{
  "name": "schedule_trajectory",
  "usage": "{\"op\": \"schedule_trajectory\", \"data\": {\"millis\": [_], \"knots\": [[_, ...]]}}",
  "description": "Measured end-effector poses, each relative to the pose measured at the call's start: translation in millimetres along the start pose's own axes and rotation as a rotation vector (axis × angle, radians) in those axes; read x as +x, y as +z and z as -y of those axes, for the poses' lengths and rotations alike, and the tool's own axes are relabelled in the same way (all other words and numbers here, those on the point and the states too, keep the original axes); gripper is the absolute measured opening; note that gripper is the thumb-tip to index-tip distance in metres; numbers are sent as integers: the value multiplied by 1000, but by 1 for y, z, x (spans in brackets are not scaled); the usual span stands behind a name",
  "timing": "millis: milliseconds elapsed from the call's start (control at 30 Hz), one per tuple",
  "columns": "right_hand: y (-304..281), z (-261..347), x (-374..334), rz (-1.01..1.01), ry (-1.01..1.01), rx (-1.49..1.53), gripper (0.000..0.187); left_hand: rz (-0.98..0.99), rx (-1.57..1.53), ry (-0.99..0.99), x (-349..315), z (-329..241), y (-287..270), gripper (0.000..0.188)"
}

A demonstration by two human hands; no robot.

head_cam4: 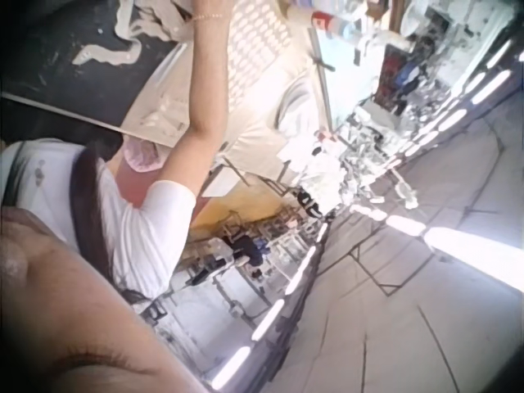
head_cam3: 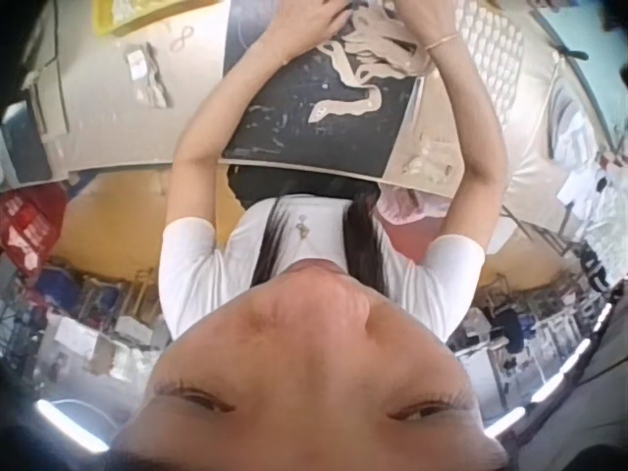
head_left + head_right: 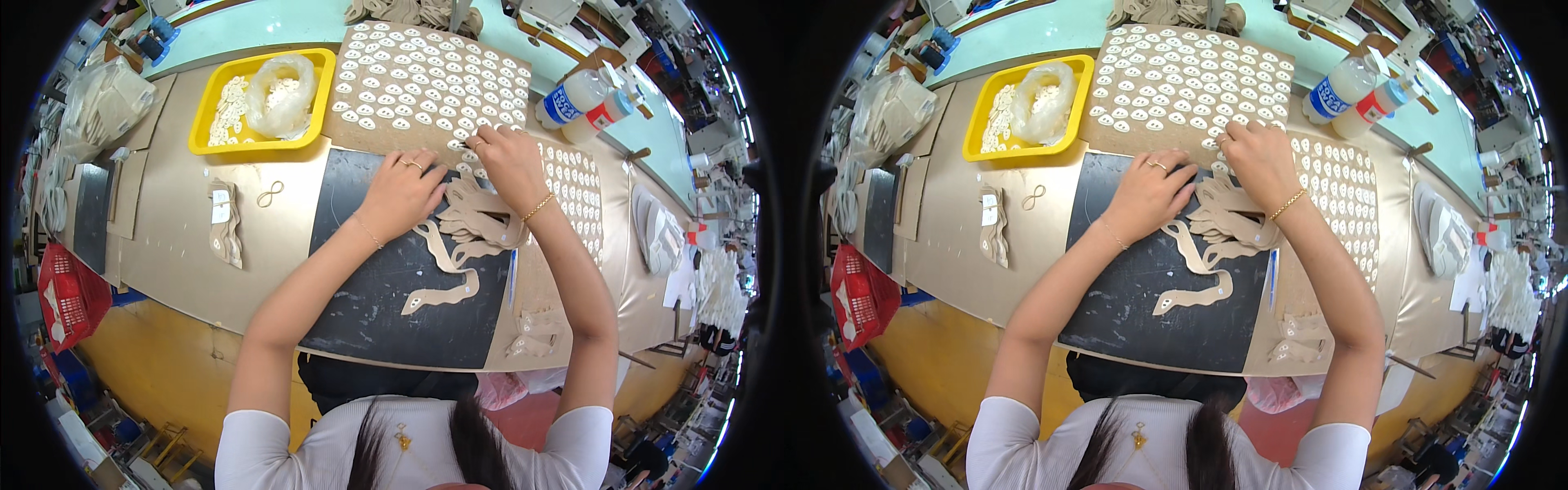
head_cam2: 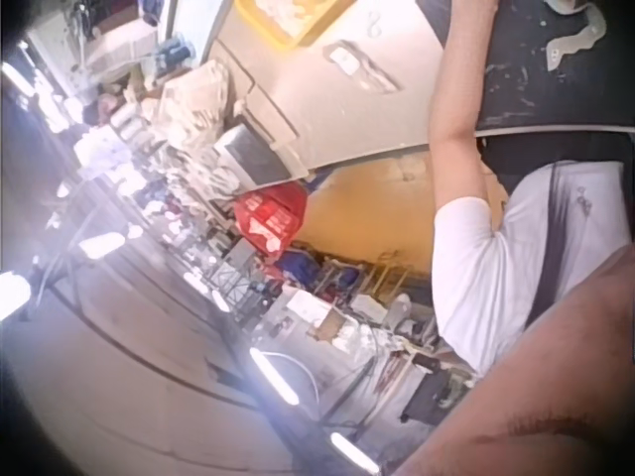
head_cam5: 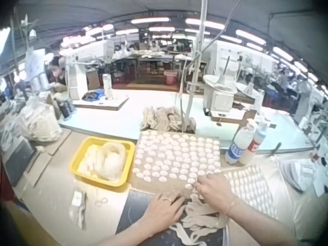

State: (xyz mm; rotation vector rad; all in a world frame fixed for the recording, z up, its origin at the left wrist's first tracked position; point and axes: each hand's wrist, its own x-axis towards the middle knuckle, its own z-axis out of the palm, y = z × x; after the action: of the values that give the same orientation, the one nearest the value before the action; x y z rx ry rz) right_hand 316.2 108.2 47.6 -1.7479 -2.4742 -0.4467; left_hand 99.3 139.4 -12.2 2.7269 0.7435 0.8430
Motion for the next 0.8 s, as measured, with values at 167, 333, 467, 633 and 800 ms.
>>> {"op": "schedule_trajectory", "data": {"millis": [167,333,467,633,800], "knots": [[5,-4,10,43,-147,-87,16,-20,-4,-32,-8,4,11,31],[-1,-2,23,79,-273,-136,8,-17,27,-46,-8,5,14,33],[-3,-4,31,118,-372,-173,8,-1,17,-57,-7,4,14,34],[-4,-12,37,125,-375,-155,8,-15,6,-65,-7,5,14,34],[-6,-15,41,132,-381,-159,8,3,-5,-78,-6,5,13,34]]}}
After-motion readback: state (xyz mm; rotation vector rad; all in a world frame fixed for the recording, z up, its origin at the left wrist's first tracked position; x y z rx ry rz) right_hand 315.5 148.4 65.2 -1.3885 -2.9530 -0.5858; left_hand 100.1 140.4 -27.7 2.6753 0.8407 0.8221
